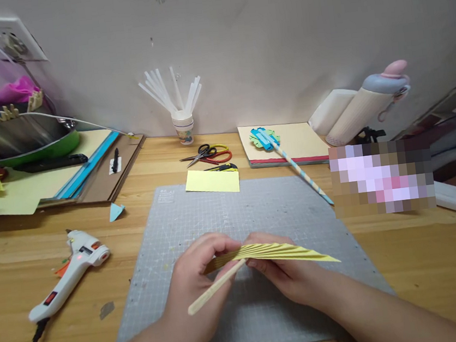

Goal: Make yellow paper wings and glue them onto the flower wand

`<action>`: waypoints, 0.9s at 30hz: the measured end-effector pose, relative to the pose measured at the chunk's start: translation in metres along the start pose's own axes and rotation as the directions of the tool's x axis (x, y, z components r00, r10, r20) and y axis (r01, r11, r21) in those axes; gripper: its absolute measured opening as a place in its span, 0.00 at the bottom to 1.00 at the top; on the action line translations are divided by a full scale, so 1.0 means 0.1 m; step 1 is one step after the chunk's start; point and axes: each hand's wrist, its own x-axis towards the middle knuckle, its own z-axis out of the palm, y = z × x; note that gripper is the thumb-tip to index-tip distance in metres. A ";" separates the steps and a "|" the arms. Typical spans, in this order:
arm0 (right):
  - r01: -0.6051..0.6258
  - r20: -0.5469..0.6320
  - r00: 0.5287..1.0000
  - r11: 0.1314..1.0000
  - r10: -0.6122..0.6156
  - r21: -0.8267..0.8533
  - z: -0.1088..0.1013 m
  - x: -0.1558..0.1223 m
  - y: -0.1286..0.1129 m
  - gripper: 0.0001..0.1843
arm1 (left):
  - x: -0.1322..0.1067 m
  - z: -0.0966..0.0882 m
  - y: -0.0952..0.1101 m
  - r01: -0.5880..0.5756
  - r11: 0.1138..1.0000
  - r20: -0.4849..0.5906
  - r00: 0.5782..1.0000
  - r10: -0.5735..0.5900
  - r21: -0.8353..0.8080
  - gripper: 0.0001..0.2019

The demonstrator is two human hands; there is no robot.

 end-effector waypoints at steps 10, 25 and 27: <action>-0.007 -0.022 1.000 1.000 0.007 -0.017 0.02 -0.01 0.05 0.07 | 0.03 0.01 0.07 0.063 0.997 0.003 0.998 -0.063 -0.032 0.06; 0.067 -0.082 0.994 0.997 -0.069 -0.028 0.05 0.01 0.04 0.08 | 0.06 0.00 0.11 -0.010 1.000 0.089 0.996 0.011 -0.014 0.06; 0.065 -0.077 0.995 0.998 -0.067 -0.025 0.06 0.00 0.05 0.08 | 0.06 -0.01 0.10 -0.009 1.000 0.086 0.996 0.009 0.001 0.03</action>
